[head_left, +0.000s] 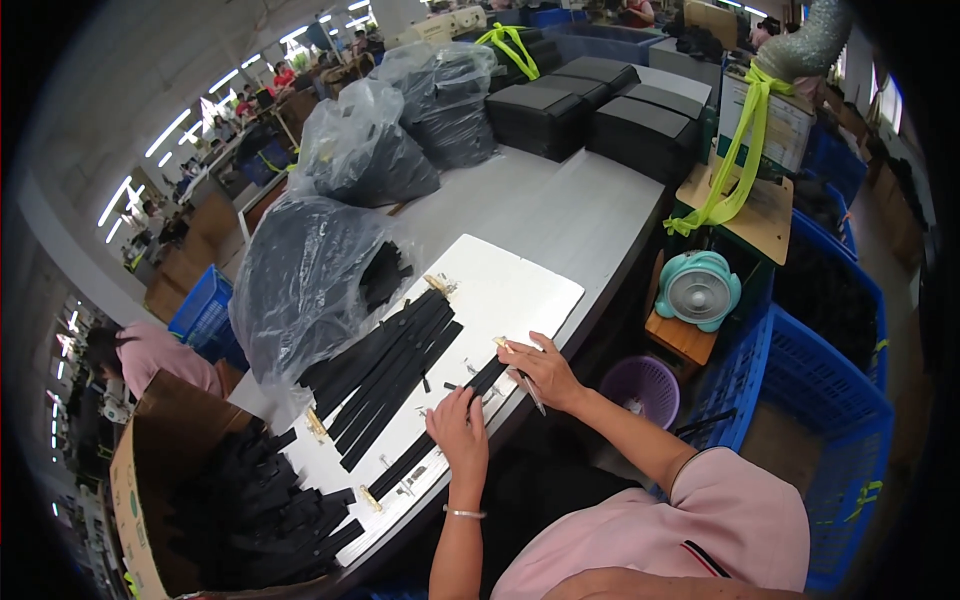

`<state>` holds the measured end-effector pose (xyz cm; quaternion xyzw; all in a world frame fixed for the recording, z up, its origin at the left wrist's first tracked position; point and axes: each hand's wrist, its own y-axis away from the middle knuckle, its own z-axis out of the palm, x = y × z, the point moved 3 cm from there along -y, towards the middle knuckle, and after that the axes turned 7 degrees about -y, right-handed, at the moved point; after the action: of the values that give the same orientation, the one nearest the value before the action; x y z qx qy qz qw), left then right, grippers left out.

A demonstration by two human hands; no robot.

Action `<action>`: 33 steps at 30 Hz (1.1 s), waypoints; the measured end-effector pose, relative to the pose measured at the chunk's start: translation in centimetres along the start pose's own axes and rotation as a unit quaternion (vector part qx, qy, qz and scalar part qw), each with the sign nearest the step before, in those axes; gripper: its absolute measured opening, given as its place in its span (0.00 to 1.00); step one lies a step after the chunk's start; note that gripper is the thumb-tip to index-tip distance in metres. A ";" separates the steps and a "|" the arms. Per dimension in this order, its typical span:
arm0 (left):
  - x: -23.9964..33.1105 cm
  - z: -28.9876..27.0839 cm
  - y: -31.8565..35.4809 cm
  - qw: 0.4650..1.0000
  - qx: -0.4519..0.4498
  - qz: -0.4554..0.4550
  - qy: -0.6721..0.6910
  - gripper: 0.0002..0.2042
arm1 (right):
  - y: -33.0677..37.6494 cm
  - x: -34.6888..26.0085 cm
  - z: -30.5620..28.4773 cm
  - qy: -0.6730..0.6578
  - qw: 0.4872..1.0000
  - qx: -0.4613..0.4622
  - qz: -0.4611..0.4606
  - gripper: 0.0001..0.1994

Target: Mark and measure black zippers using a template and pen.

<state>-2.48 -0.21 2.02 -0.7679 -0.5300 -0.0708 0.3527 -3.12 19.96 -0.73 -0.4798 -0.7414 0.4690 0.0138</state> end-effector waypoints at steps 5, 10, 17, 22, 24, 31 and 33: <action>-0.1 2.7 -2.2 0.998 0.038 0.043 0.017 0.05 | -0.2 -0.3 -0.3 0.005 1.000 -0.004 0.006 0.17; -0.1 2.9 -1.7 0.998 0.058 0.025 -0.001 0.05 | -0.2 0.2 0.0 -0.004 0.999 -0.030 0.021 0.23; 0.4 2.8 -2.6 0.998 0.059 0.024 0.002 0.05 | -6.4 -1.2 -1.4 -0.088 0.995 -0.019 0.047 0.06; 0.5 2.9 -2.8 0.999 0.049 0.008 0.013 0.05 | -6.1 2.0 2.7 -0.295 0.926 -0.060 0.230 0.08; 0.4 2.9 -2.7 0.999 0.047 0.006 0.011 0.05 | -5.5 2.0 3.4 -0.287 0.934 -0.062 0.203 0.09; 0.4 2.5 -2.4 0.999 0.040 -0.009 0.004 0.05 | -5.3 1.4 3.5 -0.259 0.936 -0.143 0.190 0.09; 0.4 2.5 -2.4 0.999 0.040 -0.007 0.002 0.05 | -5.2 1.4 3.6 -0.253 0.937 -0.156 0.186 0.09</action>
<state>-5.06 2.05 1.46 -0.7492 -0.5372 -0.0529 0.3837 -9.21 17.97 0.36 -0.4707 -0.6819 0.4476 -0.3362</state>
